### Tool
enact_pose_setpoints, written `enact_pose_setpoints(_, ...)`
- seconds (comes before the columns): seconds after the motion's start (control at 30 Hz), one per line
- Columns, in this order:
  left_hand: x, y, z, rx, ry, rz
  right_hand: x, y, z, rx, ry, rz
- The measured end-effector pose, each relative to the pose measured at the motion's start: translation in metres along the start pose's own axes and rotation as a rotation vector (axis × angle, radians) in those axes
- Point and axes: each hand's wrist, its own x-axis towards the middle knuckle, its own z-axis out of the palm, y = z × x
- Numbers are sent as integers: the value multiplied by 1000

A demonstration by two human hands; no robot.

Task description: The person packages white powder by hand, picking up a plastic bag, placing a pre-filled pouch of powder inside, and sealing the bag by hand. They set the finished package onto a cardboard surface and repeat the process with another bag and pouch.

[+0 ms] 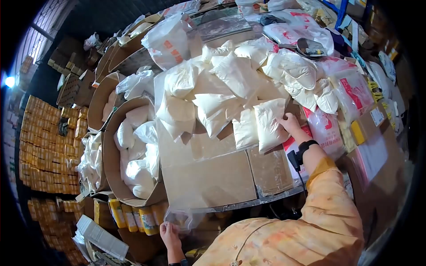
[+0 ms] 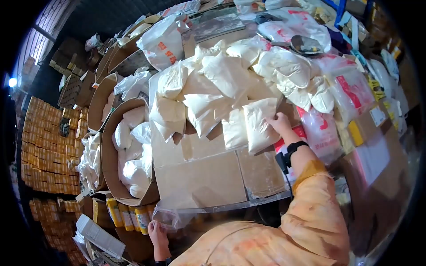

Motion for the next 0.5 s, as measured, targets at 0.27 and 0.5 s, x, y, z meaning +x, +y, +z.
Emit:
enact_pose_setpoints(0.27, 6, 5, 14, 67, -48, 61, -34, -20, 18, 823, -191, 369)
enact_pose_setpoints(0.5, 7, -2, 30, 38, -73, 40, -89, -21, 22, 1147, -138, 253)
